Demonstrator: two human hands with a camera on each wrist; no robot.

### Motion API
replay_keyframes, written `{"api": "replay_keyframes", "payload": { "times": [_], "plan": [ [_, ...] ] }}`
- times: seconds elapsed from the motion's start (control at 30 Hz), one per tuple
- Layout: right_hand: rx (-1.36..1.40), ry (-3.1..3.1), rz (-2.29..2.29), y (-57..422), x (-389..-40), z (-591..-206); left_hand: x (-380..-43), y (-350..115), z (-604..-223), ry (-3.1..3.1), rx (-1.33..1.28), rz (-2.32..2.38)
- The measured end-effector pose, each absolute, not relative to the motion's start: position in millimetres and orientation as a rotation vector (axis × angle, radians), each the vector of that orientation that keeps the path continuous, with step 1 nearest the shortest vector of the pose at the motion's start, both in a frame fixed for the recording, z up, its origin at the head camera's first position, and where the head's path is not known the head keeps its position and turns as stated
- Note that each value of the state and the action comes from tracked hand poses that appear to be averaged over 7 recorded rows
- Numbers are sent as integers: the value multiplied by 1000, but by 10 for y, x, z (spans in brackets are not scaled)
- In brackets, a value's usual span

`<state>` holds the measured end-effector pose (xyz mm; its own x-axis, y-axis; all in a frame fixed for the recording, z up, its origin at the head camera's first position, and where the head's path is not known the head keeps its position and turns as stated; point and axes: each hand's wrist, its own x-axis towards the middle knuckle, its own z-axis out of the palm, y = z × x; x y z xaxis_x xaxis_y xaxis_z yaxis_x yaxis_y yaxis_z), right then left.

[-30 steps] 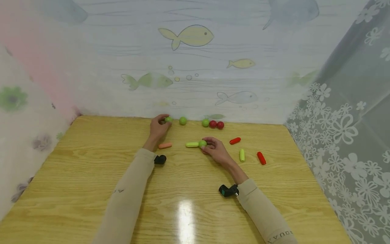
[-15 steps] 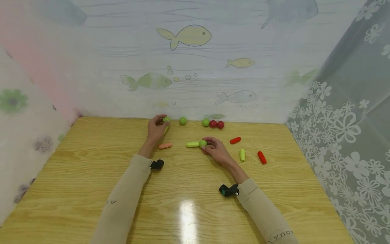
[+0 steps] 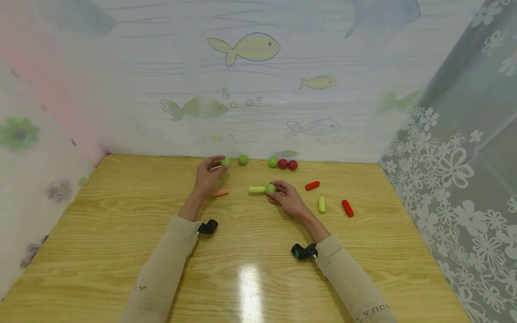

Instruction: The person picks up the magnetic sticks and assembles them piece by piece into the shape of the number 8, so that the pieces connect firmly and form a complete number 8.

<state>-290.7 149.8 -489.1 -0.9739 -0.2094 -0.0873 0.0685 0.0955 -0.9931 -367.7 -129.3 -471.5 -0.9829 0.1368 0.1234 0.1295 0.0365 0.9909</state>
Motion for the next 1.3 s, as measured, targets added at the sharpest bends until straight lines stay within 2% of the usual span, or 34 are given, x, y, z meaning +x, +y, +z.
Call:
{"api": "replay_keyframes", "payload": {
  "times": [0.6,1.3],
  "plan": [
    [-107,2135,-1996,1505,-2903,-4866,-3408,-1259,-4715,2099,516,1922],
    [-66,2113,-2002,1494,-2903,-4861,-3305,-1310,-4765,2201,573,1781]
  ]
}}
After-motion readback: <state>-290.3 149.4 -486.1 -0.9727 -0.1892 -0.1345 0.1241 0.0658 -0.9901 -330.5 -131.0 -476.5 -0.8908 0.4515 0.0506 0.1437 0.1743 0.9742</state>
